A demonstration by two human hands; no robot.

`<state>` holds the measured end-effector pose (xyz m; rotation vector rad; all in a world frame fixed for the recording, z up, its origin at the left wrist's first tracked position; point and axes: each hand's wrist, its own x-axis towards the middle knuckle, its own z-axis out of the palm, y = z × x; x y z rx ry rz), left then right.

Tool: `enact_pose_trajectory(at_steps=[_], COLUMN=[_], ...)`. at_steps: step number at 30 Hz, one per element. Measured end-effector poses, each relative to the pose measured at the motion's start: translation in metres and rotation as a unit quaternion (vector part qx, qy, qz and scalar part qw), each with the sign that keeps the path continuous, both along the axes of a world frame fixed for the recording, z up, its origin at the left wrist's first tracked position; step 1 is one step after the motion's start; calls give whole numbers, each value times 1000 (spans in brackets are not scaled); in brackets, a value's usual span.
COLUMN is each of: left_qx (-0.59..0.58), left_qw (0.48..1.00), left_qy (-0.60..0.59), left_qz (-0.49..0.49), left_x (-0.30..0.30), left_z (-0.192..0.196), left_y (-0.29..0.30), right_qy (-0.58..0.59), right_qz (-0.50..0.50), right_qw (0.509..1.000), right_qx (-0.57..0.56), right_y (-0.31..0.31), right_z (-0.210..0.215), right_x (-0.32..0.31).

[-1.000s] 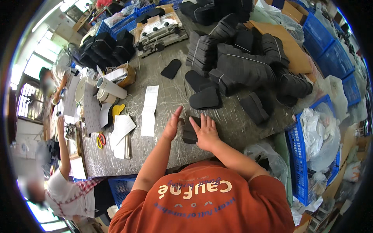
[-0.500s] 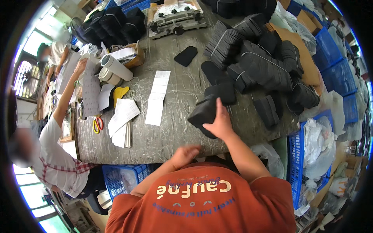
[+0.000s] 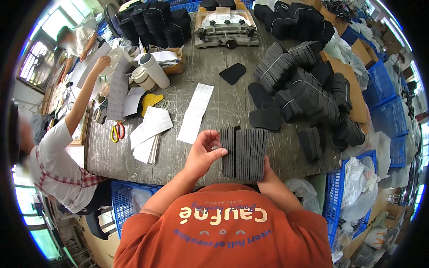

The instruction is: Organizing and labeling black padded shoe components on a worktable.

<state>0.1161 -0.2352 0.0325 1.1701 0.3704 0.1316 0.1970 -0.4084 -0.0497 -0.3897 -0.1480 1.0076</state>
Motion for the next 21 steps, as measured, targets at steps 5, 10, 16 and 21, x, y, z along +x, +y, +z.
enact_pose_trajectory(at_steps=[5,10,16,21], left_qx=[-54,-61,-48,18], left_qw=[997,995,993,996], left_qy=[-51,-67,-99,-86], left_qz=[-25,-31,-31,33], left_x=[-5,-9,-11,-15], left_z=[-3,-1,-3,-4], left_y=[3,6,5,0], right_qy=[-59,-84,-39,-61], right_qz=[24,5,-26,-45], right_qw=[998,995,992,987], right_qx=[8,-60,-117,-141], right_y=[13,20,16,13], right_z=[18,53,12,13], right_x=[-2,-10,-13,-19])
